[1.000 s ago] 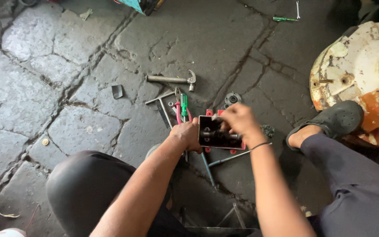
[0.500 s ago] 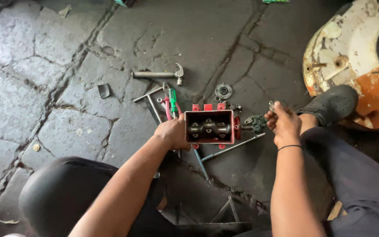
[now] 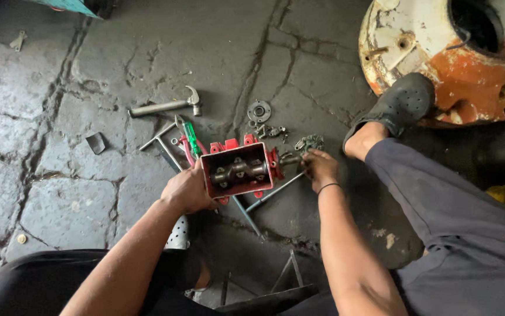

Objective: The person sits on the floor and uses a T-handle wrench and a screwdriver to adjust and tighten components inside a red engine casing. They manipulate internal parts by hand and use tools to secure a circular metal piece.

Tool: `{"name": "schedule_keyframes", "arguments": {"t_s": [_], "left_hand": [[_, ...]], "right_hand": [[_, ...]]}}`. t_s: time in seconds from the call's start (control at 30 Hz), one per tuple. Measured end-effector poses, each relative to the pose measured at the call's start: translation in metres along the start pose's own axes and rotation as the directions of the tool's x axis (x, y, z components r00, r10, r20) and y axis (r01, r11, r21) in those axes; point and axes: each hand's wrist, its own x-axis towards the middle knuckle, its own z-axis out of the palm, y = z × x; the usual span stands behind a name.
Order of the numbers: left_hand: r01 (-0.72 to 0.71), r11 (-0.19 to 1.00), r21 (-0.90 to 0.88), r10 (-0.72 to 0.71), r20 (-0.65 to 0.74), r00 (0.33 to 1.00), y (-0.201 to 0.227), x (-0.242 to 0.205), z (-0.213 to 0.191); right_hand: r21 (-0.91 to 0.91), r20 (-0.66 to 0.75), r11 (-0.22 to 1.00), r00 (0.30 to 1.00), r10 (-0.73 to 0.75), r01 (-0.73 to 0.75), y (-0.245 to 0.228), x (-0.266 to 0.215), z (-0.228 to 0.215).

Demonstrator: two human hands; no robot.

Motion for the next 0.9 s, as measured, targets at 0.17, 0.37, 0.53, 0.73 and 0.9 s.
{"name": "schedule_keyframes", "arguments": {"t_s": [0.17, 0.37, 0.53, 0.73, 0.9], "left_hand": [[0.018, 1.0, 0.018, -0.019, 0.023, 1.0, -0.003, 0.004, 0.002], [0.038, 0.999, 0.033, -0.039, 0.048, 0.998, 0.001, 0.004, -0.003], [0.062, 0.997, 0.037, -0.064, 0.069, 0.996, 0.002, 0.003, -0.005], [0.031, 0.998, 0.048, -0.034, 0.046, 0.998, 0.001, 0.004, -0.003], [0.036, 0.999, 0.038, -0.038, 0.05, 0.998, -0.002, 0.003, 0.0]], "right_hand": [[-0.042, -0.034, 0.989, 0.99, 0.141, -0.142, 0.019, -0.004, 0.006], [-0.199, -0.007, 0.979, 1.0, 0.031, -0.032, 0.014, -0.006, 0.01], [-0.134, 0.112, 0.987, 0.991, -0.073, 0.088, 0.004, 0.0, 0.018], [0.053, -0.015, 0.99, 0.991, 0.13, -0.129, 0.025, 0.01, 0.007], [0.076, -0.028, 0.94, 0.942, 0.335, -0.332, 0.046, 0.01, 0.002]]}}
